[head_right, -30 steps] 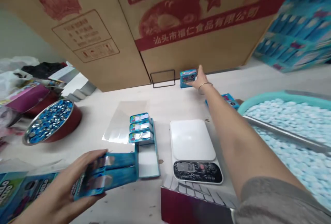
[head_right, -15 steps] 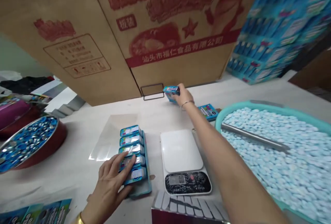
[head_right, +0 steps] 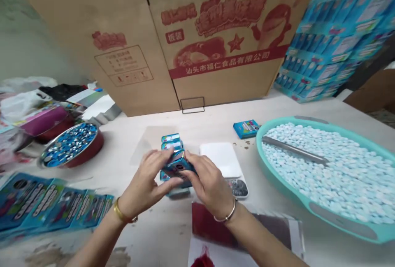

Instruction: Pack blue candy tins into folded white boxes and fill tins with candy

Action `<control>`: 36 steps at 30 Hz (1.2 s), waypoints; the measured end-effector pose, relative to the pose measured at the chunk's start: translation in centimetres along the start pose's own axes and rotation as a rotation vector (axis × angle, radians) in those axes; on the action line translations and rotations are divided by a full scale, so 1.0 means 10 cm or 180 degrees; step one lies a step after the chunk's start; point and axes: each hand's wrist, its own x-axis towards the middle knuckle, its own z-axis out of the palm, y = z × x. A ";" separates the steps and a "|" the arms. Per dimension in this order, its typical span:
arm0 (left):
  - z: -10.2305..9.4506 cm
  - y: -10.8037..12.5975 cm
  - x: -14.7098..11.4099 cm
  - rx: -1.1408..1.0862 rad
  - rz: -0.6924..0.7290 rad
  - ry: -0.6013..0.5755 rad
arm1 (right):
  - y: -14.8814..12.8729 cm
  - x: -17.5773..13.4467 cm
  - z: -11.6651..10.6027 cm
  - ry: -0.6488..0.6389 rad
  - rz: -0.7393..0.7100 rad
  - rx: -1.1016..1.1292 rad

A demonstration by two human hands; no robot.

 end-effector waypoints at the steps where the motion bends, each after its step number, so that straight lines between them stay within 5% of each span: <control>1: 0.02 0.01 -0.08 -0.0186 -0.0106 -0.0192 | -0.07 -0.12 0.06 -0.0006 -0.0105 -0.0022; 5: 0.09 -0.03 -0.52 -0.0601 -0.0679 -0.0547 | -0.19 -0.53 0.30 -0.0314 -0.0371 -0.0290; 9: 0.00 -0.10 -0.79 -0.0490 -0.1117 -0.0093 | -0.12 -0.75 0.45 -0.0719 -0.0199 -0.0868; 13: -0.02 -0.14 -0.70 -0.0400 -0.0798 0.0023 | -0.08 -0.82 0.53 -0.1002 -0.0103 -0.1206; 21: 0.40 -0.22 -0.56 0.0536 -0.0068 -0.0131 | -0.12 -0.96 0.63 -0.1362 0.0024 -0.1614; 28: 0.48 -0.21 -0.56 0.0973 -0.0047 -0.0420 | -0.11 -1.06 0.64 -0.1190 0.0219 -0.1435; 36: 0.77 -0.26 -0.61 0.1086 -0.0164 -0.0505 | -0.13 -1.12 0.61 -0.1065 0.0402 -0.0861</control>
